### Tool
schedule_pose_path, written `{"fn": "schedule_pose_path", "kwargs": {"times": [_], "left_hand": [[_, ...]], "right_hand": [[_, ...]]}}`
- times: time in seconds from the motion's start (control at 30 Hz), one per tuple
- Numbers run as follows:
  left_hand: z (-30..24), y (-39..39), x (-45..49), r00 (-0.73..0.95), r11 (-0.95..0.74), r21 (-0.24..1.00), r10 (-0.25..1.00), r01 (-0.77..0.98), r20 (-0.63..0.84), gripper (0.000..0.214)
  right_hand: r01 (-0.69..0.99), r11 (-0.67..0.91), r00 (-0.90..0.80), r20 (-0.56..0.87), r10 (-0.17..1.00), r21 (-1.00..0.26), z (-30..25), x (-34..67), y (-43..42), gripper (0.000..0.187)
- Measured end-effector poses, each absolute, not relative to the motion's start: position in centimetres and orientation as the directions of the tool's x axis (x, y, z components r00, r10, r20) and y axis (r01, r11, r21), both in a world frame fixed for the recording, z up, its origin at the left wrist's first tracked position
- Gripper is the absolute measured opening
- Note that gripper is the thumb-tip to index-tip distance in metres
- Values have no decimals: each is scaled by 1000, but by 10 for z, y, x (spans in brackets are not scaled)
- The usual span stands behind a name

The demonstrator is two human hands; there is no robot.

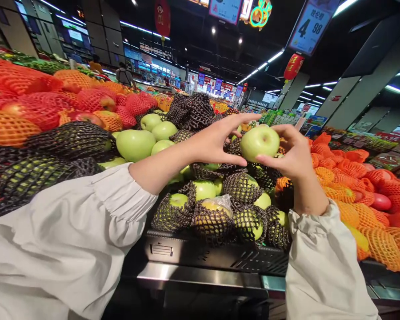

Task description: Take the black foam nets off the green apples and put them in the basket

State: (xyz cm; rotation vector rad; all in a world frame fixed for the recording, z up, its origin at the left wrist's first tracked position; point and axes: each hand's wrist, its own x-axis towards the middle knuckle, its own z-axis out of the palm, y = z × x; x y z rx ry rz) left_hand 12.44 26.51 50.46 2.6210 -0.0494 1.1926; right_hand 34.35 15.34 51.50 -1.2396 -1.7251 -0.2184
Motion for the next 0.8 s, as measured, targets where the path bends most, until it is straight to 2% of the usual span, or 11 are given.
{"fn": "schedule_pose_path", "kwargs": {"times": [0.07, 0.13, 0.2, 0.23, 0.27, 0.33, 0.43, 0.6, 0.8], "left_hand": [[503, 265, 127, 701, -974, 162, 3, -161, 713, 80], [502, 266, 128, 756, -985, 116, -20, -127, 655, 74], [502, 267, 127, 794, -993, 96, 7, -64, 608, 71], [502, 267, 127, 803, -995, 90, 26, -34, 595, 71], [502, 267, 126, 807, -996, 87, 45, -8, 588, 71], [503, 267, 125, 809, -996, 85, 75, 31, 583, 72], [504, 266, 124, 815, -995, 86, 97, 58, 572, 71], [503, 263, 124, 819, -991, 94, 128, 91, 560, 71], [504, 261, 123, 734, -974, 87, 217, 211, 643, 74]], "right_hand": [[750, 497, -92, 676, 731, -435, 511, 336, 157, 67], [713, 473, -144, 551, 822, -518, 511, 338, 155, 74], [717, 381, -178, 374, 910, -584, 513, 346, 150, 76], [746, 310, -178, 273, 945, -589, 515, 351, 147, 70], [796, 228, -159, 170, 972, -560, 517, 356, 145, 59], [916, 50, -51, 8, 999, -397, 520, 366, 142, 31], [982, -146, 143, -28, 989, -119, 520, 378, 145, 14], [944, -324, 318, 92, 944, 67, 515, 385, 157, 22], [915, -338, 375, -149, 915, 221, 511, 370, 165, 29]]}}
